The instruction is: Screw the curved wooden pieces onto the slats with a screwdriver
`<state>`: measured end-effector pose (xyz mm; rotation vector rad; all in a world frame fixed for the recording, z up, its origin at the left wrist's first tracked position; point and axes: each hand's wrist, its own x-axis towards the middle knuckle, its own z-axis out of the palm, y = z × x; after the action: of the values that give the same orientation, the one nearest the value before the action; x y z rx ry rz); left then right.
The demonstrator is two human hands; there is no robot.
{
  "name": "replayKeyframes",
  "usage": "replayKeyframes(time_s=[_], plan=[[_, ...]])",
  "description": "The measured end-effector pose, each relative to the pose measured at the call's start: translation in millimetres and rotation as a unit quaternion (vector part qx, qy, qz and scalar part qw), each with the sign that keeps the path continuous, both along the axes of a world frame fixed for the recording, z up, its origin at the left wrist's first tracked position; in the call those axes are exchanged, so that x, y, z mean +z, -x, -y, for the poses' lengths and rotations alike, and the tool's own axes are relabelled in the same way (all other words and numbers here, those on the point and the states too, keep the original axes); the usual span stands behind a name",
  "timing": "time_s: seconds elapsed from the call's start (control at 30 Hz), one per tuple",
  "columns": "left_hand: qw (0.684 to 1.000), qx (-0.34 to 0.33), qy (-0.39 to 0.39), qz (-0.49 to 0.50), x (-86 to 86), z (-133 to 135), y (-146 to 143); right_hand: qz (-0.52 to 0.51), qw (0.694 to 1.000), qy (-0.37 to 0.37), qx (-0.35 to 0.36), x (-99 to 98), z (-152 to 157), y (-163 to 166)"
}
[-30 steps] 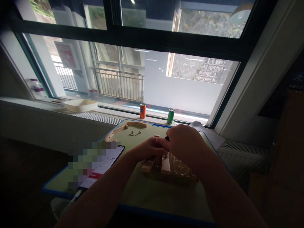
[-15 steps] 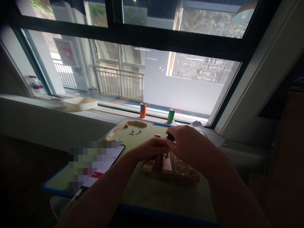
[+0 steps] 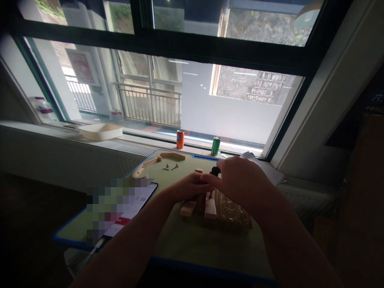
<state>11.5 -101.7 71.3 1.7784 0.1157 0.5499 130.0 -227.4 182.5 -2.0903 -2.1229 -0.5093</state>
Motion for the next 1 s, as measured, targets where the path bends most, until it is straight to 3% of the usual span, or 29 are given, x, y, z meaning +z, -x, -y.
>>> replayKeyframes(time_s=[0.13,0.4,0.57,0.7,0.87,1.0], plan=[[0.999,-0.023,0.021,-0.019,6.7,4,4,-0.032,0.997,0.007,0.069,4.7,7,0],[0.999,-0.007,0.030,-0.024,-3.9,-4,-1,0.078,0.997,-0.005,0.003,1.4,-7,5],[0.998,-0.037,0.054,0.011,-0.8,-2,0,0.037,0.999,-0.016,-0.002,0.5,-4,1],[0.993,-0.084,0.082,-0.011,3.0,0,5,-0.036,0.997,-0.031,0.068,0.3,3,-1],[0.993,-0.070,0.094,-0.033,1.7,0,7,-0.065,0.989,0.022,0.130,5.0,7,-3],[0.993,-0.068,0.097,0.003,1.4,1,3,-0.033,0.996,0.013,0.085,6.7,4,-3]])
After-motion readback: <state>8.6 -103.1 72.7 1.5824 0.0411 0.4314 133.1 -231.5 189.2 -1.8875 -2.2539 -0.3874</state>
